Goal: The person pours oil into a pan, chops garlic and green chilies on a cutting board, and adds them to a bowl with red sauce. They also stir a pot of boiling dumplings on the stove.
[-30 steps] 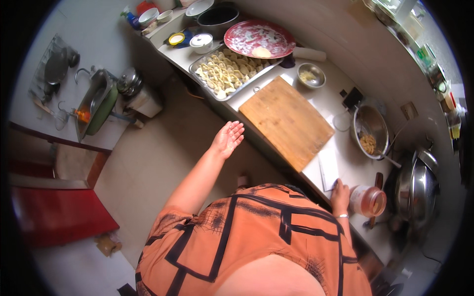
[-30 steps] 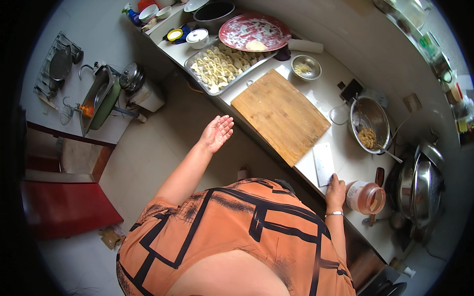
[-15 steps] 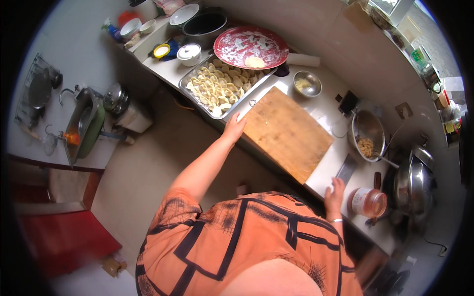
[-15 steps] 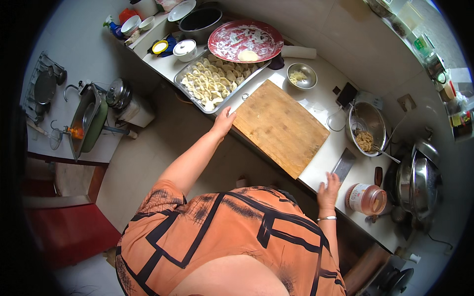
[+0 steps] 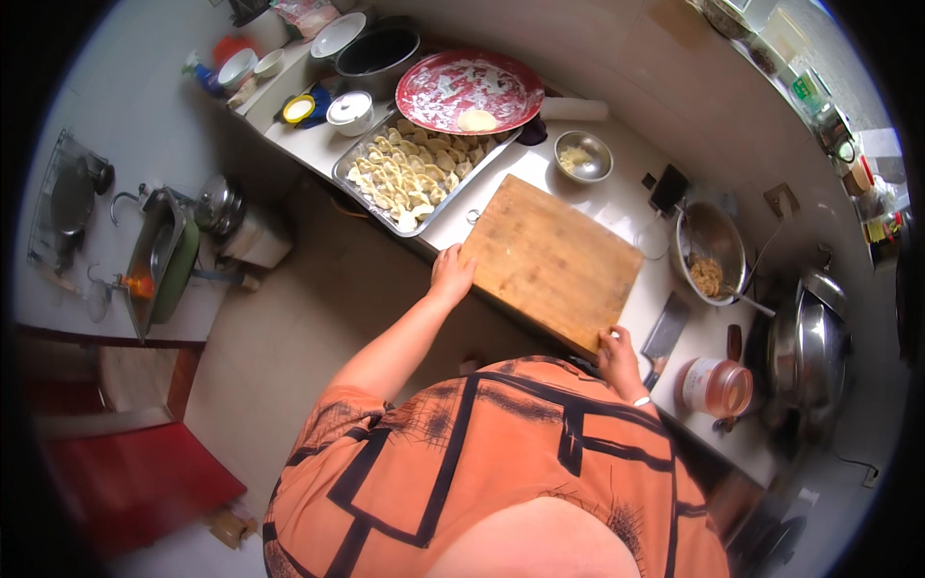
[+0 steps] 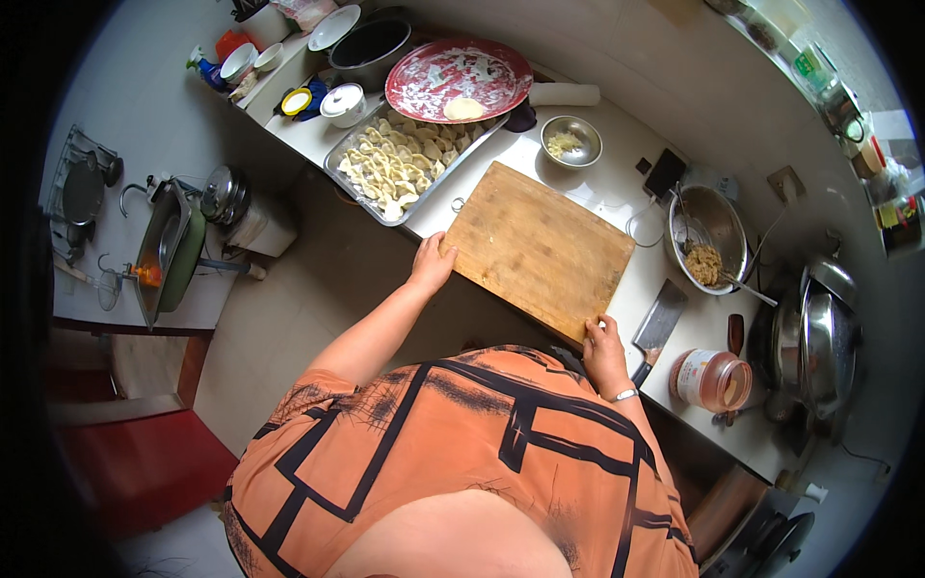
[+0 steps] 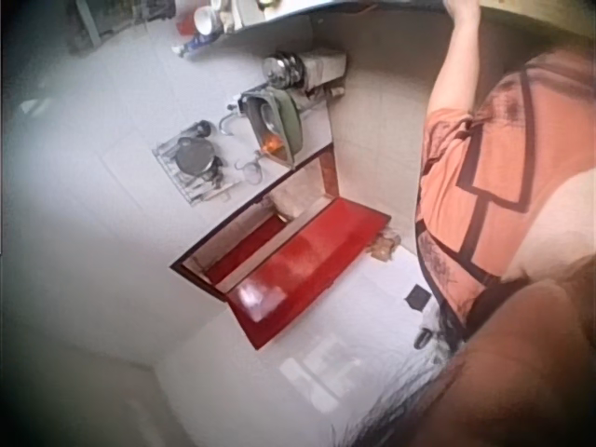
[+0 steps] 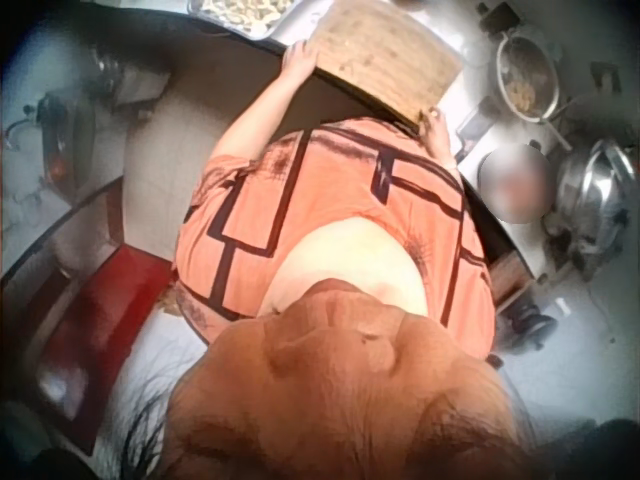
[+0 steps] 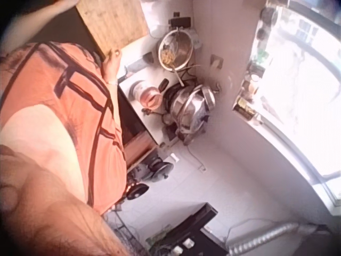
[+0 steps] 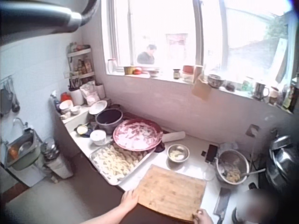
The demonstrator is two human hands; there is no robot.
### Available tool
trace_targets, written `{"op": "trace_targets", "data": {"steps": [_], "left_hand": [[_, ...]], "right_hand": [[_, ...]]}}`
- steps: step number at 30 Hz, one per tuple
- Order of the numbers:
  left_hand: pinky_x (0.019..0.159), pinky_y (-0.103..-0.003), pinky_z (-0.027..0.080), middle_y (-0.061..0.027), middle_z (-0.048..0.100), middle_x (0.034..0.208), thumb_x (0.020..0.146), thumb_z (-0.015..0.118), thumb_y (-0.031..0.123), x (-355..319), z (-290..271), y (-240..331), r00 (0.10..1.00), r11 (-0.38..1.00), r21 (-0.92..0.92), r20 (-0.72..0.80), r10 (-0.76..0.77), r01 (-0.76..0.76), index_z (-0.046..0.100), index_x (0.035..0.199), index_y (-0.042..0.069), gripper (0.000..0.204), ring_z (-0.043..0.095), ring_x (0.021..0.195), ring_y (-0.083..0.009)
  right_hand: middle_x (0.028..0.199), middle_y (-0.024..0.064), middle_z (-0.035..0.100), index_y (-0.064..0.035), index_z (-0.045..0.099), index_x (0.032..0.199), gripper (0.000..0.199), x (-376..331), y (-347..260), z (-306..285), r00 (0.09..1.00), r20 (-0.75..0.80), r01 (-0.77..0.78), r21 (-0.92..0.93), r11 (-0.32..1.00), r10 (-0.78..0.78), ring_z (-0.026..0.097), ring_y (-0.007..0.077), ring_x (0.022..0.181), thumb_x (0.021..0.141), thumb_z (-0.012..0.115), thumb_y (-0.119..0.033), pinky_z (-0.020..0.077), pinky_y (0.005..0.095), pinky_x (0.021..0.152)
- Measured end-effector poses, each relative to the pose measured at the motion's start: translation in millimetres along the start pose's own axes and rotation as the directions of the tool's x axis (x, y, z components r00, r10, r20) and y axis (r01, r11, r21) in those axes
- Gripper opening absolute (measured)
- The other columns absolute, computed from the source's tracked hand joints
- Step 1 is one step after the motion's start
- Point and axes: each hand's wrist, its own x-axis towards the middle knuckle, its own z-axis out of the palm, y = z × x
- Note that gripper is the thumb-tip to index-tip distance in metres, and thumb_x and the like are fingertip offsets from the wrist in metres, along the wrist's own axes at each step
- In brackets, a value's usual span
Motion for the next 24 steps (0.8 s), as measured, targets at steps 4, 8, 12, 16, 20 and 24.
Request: {"op": "trace_targets", "data": {"steps": [4, 8, 12, 16, 20, 24], "left_hand": [[0.106, -0.040, 0.037, -0.0199, 0.050, 0.131, 0.086, 0.063, 0.032, -2, -1, -1, 0.997, 0.997, -0.075, 0.071, 0.027, -0.022, 0.047, 0.133, 0.001, 0.059, 0.046, 0.125, -0.0343], [0.103, -0.037, 0.040, -0.0191, 0.051, 0.133, 0.088, 0.061, 0.028, -3, -9, -2, 0.996, 0.973, -0.230, 0.094, 0.007, 0.015, 0.048, 0.133, 0.001, 0.054, 0.050, 0.122, -0.0309], [0.100, -0.032, 0.041, -0.0139, 0.056, 0.131, 0.097, 0.051, 0.025, -6, -24, 17, 0.991, 0.886, -0.443, 0.075, -0.113, 0.134, 0.048, 0.132, -0.004, 0.045, 0.055, 0.117, -0.0205], [0.102, -0.035, 0.042, -0.0169, 0.054, 0.132, 0.103, 0.036, 0.037, -10, -35, 67, 0.909, 0.276, -0.872, 0.418, -0.009, 0.404, 0.045, 0.134, -0.003, 0.051, 0.053, 0.121, -0.0238], [0.109, -0.040, 0.038, -0.0203, 0.050, 0.135, 0.102, 0.029, 0.045, -10, -36, 118, 0.790, -0.215, -0.763, 0.564, 0.240, 0.610, 0.042, 0.134, -0.007, 0.062, 0.047, 0.127, -0.0288], [0.111, -0.044, 0.035, -0.0215, 0.046, 0.138, 0.101, 0.023, 0.051, 10, -15, 151, 0.779, -0.327, -0.709, 0.544, 0.311, 0.625, 0.039, 0.135, -0.008, 0.071, 0.044, 0.129, -0.0333]], "right_hand": [[0.118, 0.0212, 0.054, 0.0015, 0.065, 0.102, 0.019, -1, 0, -2, 0.995, 0.015, -0.102, 0.019, 0.995, 0.101, 0.062, 0.0408, 0.090, 0.086, 0.058, -0.005, 0.0524, 0.0413, 0.079], [0.123, 0.0192, 0.053, -0.0008, 0.065, 0.107, 0.022, -4, 4, -8, 0.995, 0.048, -0.087, -0.021, 0.996, 0.088, 0.063, 0.0384, 0.090, 0.086, 0.060, -0.006, 0.0526, 0.0402, 0.079], [0.133, 0.0172, 0.048, -0.0037, 0.061, 0.116, 0.031, -12, 10, -11, 0.997, 0.069, -0.036, -0.014, 0.999, 0.037, 0.064, 0.0372, 0.093, 0.085, 0.061, -0.007, 0.0521, 0.0395, 0.082], [0.134, 0.0159, 0.048, -0.0045, 0.058, 0.120, 0.035, -25, 13, -17, 0.992, 0.069, -0.107, 0.041, 0.993, 0.104, 0.058, 0.0380, 0.107, 0.086, 0.059, -0.009, 0.0494, 0.0405, 0.090], [0.125, 0.0142, 0.056, -0.0018, 0.060, 0.117, 0.031, -37, 7, -32, 0.988, 0.111, -0.126, 0.202, 0.971, 0.105, 0.062, 0.0310, 0.098, 0.087, 0.058, -0.006, 0.0507, 0.0354, 0.086], [0.108, 0.0146, 0.064, 0.0013, 0.062, 0.114, 0.026, -38, -16, -48, 0.933, 0.193, -0.352, 0.298, 0.887, 0.305, 0.063, 0.0260, 0.091, 0.089, 0.057, -0.006, 0.0498, 0.0301, 0.082]]}}
